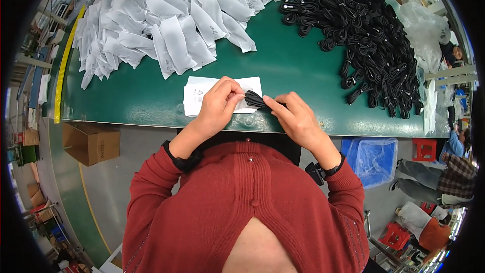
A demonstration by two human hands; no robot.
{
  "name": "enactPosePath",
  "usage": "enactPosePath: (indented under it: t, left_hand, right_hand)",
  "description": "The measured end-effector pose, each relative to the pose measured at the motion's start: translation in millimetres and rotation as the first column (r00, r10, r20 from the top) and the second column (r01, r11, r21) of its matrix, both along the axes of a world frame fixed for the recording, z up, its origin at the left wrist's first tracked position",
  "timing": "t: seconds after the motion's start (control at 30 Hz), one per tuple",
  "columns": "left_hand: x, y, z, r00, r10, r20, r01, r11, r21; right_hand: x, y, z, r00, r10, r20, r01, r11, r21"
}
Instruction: Packaging black cables into white protective sleeves at a factory workbench.
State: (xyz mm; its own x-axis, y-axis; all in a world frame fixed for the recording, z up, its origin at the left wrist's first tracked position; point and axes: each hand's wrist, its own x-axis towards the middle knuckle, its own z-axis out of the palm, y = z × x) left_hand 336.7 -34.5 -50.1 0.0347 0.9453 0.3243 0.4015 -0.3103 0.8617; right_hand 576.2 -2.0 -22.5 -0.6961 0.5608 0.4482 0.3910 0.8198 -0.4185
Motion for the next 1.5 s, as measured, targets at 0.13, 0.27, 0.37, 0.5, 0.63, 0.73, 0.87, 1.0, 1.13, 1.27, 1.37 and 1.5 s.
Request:
enactPosePath:
  t: [0.13,0.27,0.37,0.5,0.63,0.73,0.87,1.0,1.13,1.27,1.37,1.5]
  left_hand:
    - [-1,-1,7,0.993,-0.101,-0.065,0.108,0.987,0.115]
    - [1,0,15,0.956,-0.147,-0.253,0.22,0.931,0.29]
    - [6,1,17,0.936,-0.202,-0.289,0.291,0.905,0.309]
    - [4,5,22,0.962,-0.108,-0.253,0.185,0.934,0.307]
    - [4,9,32,0.974,-0.092,-0.207,0.141,0.962,0.234]
    - [8,13,38,0.989,-0.145,-0.024,0.147,0.981,0.128]
    - [4,26,43,0.812,-0.184,0.553,0.266,0.961,-0.071]
    - [-23,46,76,0.702,-0.07,0.709,0.264,0.95,-0.168]
    - [-37,61,85,0.827,-0.12,0.549,0.185,0.98,-0.066]
    - [-52,82,70,0.852,-0.059,0.521,0.202,0.954,-0.222]
    - [-75,103,64,0.752,0.193,0.631,-0.04,0.968,-0.248]
    - [-117,119,62,0.841,0.398,0.366,-0.455,0.887,0.079]
  right_hand:
    - [4,4,-3,0.999,0.034,-0.018,-0.034,0.999,0.032]
    - [9,3,-13,0.998,-0.027,-0.065,0.0,0.924,-0.382]
    - [16,13,-27,0.911,-0.392,-0.126,-0.188,-0.125,-0.974]
    - [-9,-7,-10,0.935,-0.257,-0.247,-0.038,0.618,-0.786]
    - [-17,-2,-2,0.961,-0.081,-0.266,0.016,0.971,-0.239]
    - [-31,-8,-1,0.825,-0.202,-0.528,-0.085,0.879,-0.468]
    - [-29,-1,9,0.824,-0.176,-0.538,-0.058,0.919,-0.389]
    - [6,28,11,0.922,-0.288,-0.257,0.304,0.952,0.024]
    - [72,73,-9,0.523,-0.852,-0.005,0.775,0.474,0.417]
    - [121,74,-53,0.413,-0.869,0.272,0.802,0.488,0.343]
    - [103,65,-57,0.576,-0.799,0.174,0.729,0.598,0.333]
    - [66,42,-34,0.756,-0.641,0.133,0.625,0.767,0.148]
